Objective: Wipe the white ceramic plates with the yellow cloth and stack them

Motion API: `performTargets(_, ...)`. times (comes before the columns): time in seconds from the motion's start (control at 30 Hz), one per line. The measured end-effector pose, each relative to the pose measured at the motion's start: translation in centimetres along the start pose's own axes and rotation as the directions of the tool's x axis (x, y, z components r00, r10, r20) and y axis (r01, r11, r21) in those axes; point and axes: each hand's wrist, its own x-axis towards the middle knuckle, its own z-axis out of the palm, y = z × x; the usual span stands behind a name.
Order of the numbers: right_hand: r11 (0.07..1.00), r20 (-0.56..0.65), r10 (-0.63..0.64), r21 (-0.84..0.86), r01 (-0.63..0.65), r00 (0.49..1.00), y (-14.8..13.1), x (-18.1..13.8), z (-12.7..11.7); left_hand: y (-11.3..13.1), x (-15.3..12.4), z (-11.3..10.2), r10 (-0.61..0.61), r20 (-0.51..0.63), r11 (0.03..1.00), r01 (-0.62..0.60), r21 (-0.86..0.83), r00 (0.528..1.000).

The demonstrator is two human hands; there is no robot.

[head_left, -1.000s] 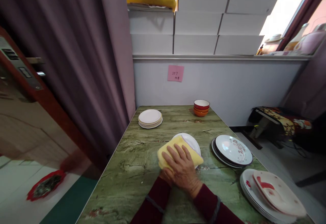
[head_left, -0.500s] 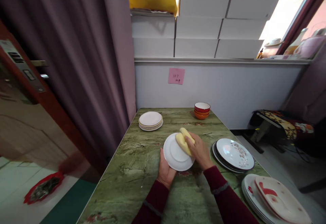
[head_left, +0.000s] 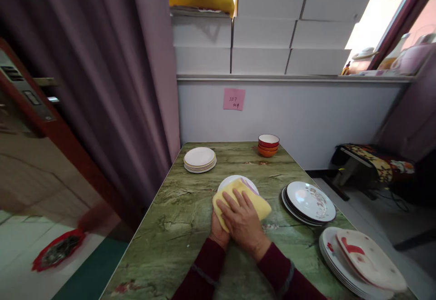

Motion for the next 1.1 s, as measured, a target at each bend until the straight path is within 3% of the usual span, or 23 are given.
performTargets(0.13, 0.999, 0.115, 0.036, 0.005, -0.037, 0.993, 1.4, 3.5, -1.6, -0.5, 0.3, 1.0, 0.041, -0.014, 0.999, -0.041, -0.007, 0.999)
performTargets(0.3, 0.968, 0.05, 0.246, 0.032, -0.247, 0.968, 4.6, 5.9, -2.3, -0.8, 0.4, 2.8, 0.018, -0.002, 1.0, -0.018, -0.011, 1.0)
performTargets(0.43, 0.894, -0.035, 0.434, 0.138, -0.425, 0.9, 6.7, 4.9, -1.6, -0.4, 0.3, 3.4, 0.055, -0.026, 0.998, -0.055, 0.008, 0.998)
performTargets(0.53, 0.879, -0.164, 0.474, 0.157, -0.451, 0.865, 6.0, 2.1, -0.1, 0.2, 0.3, 3.5, 0.08, -0.039, 0.997, -0.08, 0.011, 0.996)
performTargets(0.63, 0.903, -0.283, 0.425, 0.07, -0.424, 0.86, 3.6, -1.1, 1.4, 0.7, 0.3, 3.3, 0.12, -0.087, 0.993, -0.121, -0.01, 0.989)
performTargets(0.73, 0.951, -0.294, 0.283, -0.041, -0.308, 0.913, 1.3, -2.9, 2.0, 0.8, 0.3, 2.6, 0.098, -0.147, 0.995, -0.101, -0.01, 0.984)
performTargets(0.87, 0.991, -0.168, 0.074, -0.094, -0.091, 0.983, 0.0, -2.0, 1.0, 0.3, 0.0, 1.0, -0.018, -0.155, 1.0, 0.021, 0.021, 0.988)
performTargets(0.97, 0.998, -0.013, -0.039, -0.057, 0.038, 0.999, 0.4, -0.1, -0.2, 0.0, -0.1, 0.4, -0.022, -0.144, 0.999, 0.026, 0.024, 0.989)
performTargets(1.1, 0.999, 0.105, -0.031, -0.018, 0.034, 0.994, 1.8, 2.7, -1.6, -0.4, 0.1, 1.1, -0.035, -0.073, 0.999, 0.033, -0.026, 0.997)
